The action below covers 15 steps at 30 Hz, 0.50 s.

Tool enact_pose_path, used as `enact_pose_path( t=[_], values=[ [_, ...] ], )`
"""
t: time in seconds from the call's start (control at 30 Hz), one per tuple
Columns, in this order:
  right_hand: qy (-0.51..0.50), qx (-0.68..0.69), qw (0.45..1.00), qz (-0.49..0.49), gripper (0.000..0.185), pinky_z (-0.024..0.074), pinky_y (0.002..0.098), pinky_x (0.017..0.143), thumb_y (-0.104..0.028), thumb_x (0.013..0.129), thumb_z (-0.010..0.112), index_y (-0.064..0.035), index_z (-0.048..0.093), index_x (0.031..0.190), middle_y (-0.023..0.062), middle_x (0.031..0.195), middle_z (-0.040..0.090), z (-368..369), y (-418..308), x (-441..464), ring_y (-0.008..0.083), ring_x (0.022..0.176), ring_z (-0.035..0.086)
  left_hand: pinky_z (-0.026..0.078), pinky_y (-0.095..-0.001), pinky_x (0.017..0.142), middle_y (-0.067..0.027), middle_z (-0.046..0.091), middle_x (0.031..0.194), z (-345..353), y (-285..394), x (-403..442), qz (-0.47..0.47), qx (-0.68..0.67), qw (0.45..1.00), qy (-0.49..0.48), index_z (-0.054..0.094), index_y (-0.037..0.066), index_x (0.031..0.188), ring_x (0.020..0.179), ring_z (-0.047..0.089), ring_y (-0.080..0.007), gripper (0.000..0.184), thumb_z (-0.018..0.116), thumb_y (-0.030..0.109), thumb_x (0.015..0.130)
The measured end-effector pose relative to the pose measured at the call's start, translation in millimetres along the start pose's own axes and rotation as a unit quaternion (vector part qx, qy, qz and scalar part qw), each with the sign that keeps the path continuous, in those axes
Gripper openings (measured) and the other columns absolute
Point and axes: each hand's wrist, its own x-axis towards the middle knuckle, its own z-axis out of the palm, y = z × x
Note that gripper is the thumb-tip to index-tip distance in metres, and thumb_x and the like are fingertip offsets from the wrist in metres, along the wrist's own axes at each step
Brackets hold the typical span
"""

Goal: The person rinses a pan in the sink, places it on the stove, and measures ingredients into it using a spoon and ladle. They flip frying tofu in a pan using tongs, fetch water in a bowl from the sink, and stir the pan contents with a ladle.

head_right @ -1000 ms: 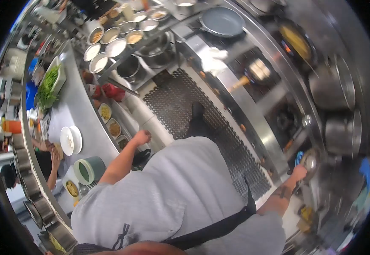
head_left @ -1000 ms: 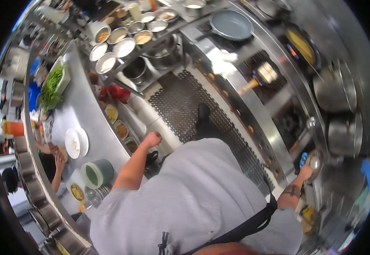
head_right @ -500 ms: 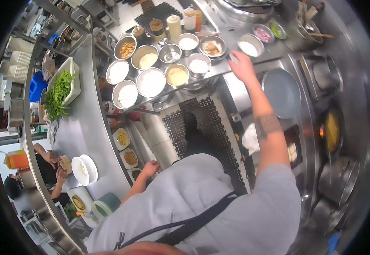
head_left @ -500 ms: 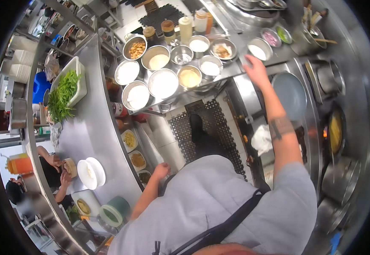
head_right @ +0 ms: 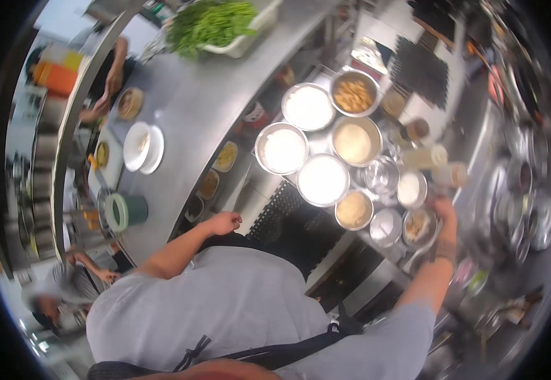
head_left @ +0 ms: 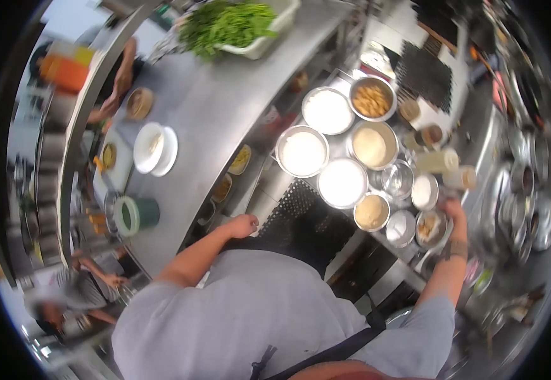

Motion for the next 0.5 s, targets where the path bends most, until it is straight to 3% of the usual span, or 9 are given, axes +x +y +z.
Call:
enact_pose_path(
  t=[0.03,0.07,0.1,0.13,0.27,0.33,0.43,0.47,0.5],
  values=[
    [0.040,0.017,0.998,-0.047,0.058,0.0529,0.0444,0.089,-0.045,0.081,0.072,0.0008,0.068,0.116,0.0259,0.107,0.071,-19,-33,-25,0.0387,0.103,0.068,0.052,-0.0426,0.090,-0.0184,0.071,0.106,1,-11,-2,0.003,0.022,1.000,0.005,0.069,0.005,0.113,0.102,0.067,-0.0350,0.033,0.062,0.023,0.086],
    [0.024,0.037,0.999,-0.023,0.059,0.0525,0.0454,0.091,-0.044,0.079,0.074,-0.0005,0.067,0.118,0.0276,0.111,0.069,-39,-65,-45,0.0410,0.109,0.066,0.051,-0.0440,0.093,-0.0190,0.071,0.110,1,-20,-7,0.004,0.045,0.999,0.010,0.070,0.007,0.112,0.107,0.066,-0.0371,0.032,0.062,0.023,0.085],
    [0.034,-0.060,0.997,0.021,0.057,0.0523,0.0458,0.093,-0.042,0.077,0.075,-0.0013,0.068,0.116,0.0288,0.115,0.068,-29,-39,-25,0.0423,0.114,0.063,0.051,-0.0446,0.094,-0.0196,0.071,0.111,-3,-21,-15,-0.011,0.052,0.999,0.011,0.070,0.007,0.112,0.108,0.065,-0.0377,0.032,0.062,0.023,0.085],
    [0.051,-0.013,0.993,0.103,0.057,0.0518,0.0461,0.094,-0.043,0.078,0.074,-0.0025,0.067,0.118,0.0287,0.117,0.067,-61,-81,-56,0.0427,0.114,0.063,0.051,-0.0446,0.094,-0.0196,0.071,0.111,-4,-26,-22,-0.027,0.032,0.999,0.027,0.070,0.007,0.112,0.108,0.065,-0.0377,0.032,0.062,0.023,0.085],
    [0.134,-0.196,0.965,0.111,0.059,0.0526,0.0466,0.092,-0.046,0.080,0.072,-0.0073,0.065,0.124,0.0219,0.118,0.069,-89,-149,-92,0.0380,0.113,0.065,0.051,-0.0452,0.092,-0.0209,0.070,0.110,-12,-33,-62,-0.026,0.009,0.996,0.079,0.069,0.006,0.113,0.106,0.065,-0.0386,0.033,0.061,0.023,0.085],
    [0.174,-0.286,0.940,0.062,0.059,0.0535,0.0462,0.087,-0.053,0.080,0.071,-0.0109,0.067,0.122,0.0187,0.118,0.069,-78,-142,-82,0.0362,0.111,0.066,0.051,-0.0470,0.091,-0.0200,0.069,0.109,-16,-36,-84,-0.024,-0.009,0.996,0.089,0.067,0.005,0.114,0.104,0.065,-0.0394,0.033,0.058,0.022,0.087],
    [0.228,-0.367,0.902,0.000,0.057,0.0554,0.0424,0.077,-0.063,0.073,0.073,-0.0143,0.076,0.103,0.0092,0.094,0.075,-82,-144,-82,0.0302,0.087,0.072,0.051,-0.0477,0.086,-0.0201,0.070,0.105,-34,-33,-142,-0.026,-0.036,0.990,0.136,0.067,0.006,0.112,0.099,0.066,-0.0404,0.030,0.057,0.020,0.088],
    [0.280,-0.351,0.889,-0.089,0.049,0.0556,0.0424,0.077,-0.057,0.073,0.075,-0.0169,0.077,0.102,0.0086,0.091,0.074,-75,-96,-56,0.0299,0.085,0.072,0.051,-0.0447,0.081,-0.0186,0.071,0.099,-38,-40,-160,-0.017,-0.050,0.987,0.150,0.068,0.005,0.108,0.092,0.067,-0.0361,0.026,0.059,0.019,0.088],
    [0.227,-0.382,0.896,-0.013,0.043,0.0532,0.0449,0.084,-0.047,0.076,0.074,-0.0217,0.074,0.110,0.0065,0.101,0.073,-84,-135,-73,0.0301,0.097,0.068,0.052,-0.0413,0.077,-0.0141,0.072,0.093,-44,-57,-179,0.004,-0.104,0.982,0.156,0.071,0.005,0.103,0.086,0.068,-0.0298,0.024,0.061,0.020,0.088]
  ],
)
